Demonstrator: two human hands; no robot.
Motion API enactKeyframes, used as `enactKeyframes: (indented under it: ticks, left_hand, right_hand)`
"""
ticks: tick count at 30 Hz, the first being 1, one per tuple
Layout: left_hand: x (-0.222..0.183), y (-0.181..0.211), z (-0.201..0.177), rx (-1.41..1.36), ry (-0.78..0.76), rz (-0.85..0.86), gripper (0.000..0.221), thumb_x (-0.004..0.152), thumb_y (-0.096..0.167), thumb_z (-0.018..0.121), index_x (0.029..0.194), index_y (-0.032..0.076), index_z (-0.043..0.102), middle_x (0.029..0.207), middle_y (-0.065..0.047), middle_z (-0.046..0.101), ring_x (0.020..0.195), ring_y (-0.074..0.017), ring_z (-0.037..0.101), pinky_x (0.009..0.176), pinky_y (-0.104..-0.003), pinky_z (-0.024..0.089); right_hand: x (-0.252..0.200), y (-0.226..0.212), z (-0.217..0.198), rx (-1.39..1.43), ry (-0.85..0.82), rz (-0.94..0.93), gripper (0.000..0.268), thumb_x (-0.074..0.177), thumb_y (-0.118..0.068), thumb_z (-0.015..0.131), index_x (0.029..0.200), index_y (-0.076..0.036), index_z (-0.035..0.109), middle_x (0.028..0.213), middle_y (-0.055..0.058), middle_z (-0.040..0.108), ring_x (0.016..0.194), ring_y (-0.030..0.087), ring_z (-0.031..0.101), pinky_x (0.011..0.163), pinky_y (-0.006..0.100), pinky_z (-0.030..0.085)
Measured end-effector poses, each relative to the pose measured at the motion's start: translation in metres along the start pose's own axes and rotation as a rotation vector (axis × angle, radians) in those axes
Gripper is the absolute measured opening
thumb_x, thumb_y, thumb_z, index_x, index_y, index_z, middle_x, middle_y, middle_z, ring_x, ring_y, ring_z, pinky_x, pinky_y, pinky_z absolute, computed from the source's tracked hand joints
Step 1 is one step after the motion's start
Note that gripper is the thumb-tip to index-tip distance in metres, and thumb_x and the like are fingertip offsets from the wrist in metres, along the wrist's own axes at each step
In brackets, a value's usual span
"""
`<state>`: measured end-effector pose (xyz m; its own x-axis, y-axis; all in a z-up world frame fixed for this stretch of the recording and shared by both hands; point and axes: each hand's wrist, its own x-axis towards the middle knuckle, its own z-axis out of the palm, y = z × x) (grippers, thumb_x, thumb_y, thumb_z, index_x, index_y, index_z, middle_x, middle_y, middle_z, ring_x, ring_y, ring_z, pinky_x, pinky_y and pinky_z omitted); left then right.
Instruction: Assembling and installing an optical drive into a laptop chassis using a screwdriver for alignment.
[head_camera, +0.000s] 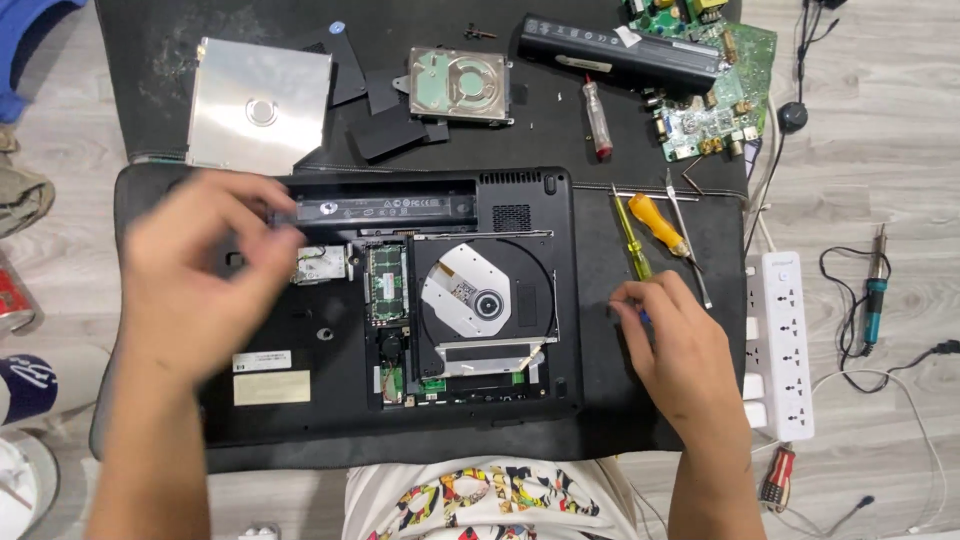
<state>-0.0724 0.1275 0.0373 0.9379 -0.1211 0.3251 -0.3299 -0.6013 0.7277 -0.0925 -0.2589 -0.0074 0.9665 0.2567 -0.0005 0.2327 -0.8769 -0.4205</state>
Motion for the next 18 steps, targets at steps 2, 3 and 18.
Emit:
enactKeyframes:
  ticks: [2,3,18]
  left_hand:
    - [-0.011,0.02,0.019,-0.054,-0.012,-0.004,0.024,0.089,-0.004,0.068,0.074,0.005,0.05,0.102,-0.017,0.067,0.1,-0.0263,0.065,0.092,-0.037,0.048]
    - [-0.016,0.03,0.028,-0.109,-0.025,-0.001,0.022,0.084,-0.003,0.07,0.074,0.007,0.053,0.1,-0.014,0.067,0.097,-0.0236,0.065,0.089,-0.035,0.048]
    - [-0.058,0.045,0.084,-0.002,-0.181,0.086,0.041,0.083,0.019,0.08,0.116,0.003,0.062,0.141,-0.02,0.045,0.139,-0.0491,0.037,0.11,-0.059,0.044]
  right_hand:
    - [-0.001,-0.014,-0.006,0.071,0.031,-0.049,0.009,0.096,-0.009,0.063,0.104,-0.006,0.06,0.101,0.007,0.059,0.082,0.022,0.063,0.066,0.035,0.049]
    - [-0.001,-0.021,-0.008,0.141,0.069,-0.096,0.009,0.095,-0.005,0.063,0.104,-0.004,0.059,0.103,0.01,0.058,0.088,0.024,0.063,0.071,0.034,0.05]
    - [0.007,-0.089,0.036,-0.115,0.085,-0.346,0.005,0.095,-0.008,0.065,0.098,-0.012,0.063,0.103,0.007,0.053,0.055,0.017,0.043,0.041,0.031,0.035]
